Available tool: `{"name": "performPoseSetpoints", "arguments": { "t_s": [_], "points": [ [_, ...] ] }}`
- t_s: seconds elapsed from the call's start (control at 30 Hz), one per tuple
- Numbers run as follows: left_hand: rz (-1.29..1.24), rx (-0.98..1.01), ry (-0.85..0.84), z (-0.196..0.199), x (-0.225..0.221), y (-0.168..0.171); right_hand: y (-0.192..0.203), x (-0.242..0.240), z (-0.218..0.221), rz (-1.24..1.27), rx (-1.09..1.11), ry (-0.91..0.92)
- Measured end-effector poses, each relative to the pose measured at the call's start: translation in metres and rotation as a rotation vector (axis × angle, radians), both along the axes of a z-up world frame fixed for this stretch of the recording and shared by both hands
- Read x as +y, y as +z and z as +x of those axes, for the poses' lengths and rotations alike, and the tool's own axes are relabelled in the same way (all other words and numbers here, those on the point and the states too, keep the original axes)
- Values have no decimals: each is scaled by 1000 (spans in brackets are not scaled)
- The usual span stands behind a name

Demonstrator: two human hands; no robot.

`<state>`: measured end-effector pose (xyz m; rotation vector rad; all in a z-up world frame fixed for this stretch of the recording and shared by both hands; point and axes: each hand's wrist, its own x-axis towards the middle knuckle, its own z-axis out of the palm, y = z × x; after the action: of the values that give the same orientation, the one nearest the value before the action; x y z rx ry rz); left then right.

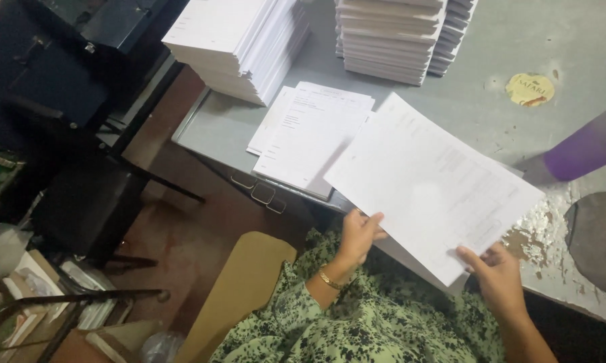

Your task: Organizing and checking a stack of printed sheets on a desk.

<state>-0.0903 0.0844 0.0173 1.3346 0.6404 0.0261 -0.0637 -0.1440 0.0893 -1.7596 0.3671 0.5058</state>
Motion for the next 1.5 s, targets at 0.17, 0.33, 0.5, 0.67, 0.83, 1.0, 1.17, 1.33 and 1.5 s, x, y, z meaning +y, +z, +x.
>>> {"name": "performPoseSetpoints", "arguments": {
  "t_s": [0.17,0.33,0.5,0.67,0.83,1.0,1.17,1.33,1.5],
  "points": [
    [67,12,219,3,58,34,35,7,-2,205,-73,41],
    [61,-106,446,24,158,2,23,-2,4,215,-119,34],
    [-14,-156,479,43,219,-23,12,-8,10,248,-131,40],
    [-13,-11,459,49,228,-23,14,-8,13,191,-72,41],
    [36,-8,415,45,221,-12,19,-4,13,183,-26,59],
    [41,5,422,48,226,-17,19,-4,14,152,16,72],
    [118,93,355,48,220,9,-3,-13,19,229,-2,116],
    [67,37,402,53,221,-6,0,-14,19,188,25,137],
    [49,26,414,55,221,-12,-5,-18,19,204,-6,144]
  ]
}}
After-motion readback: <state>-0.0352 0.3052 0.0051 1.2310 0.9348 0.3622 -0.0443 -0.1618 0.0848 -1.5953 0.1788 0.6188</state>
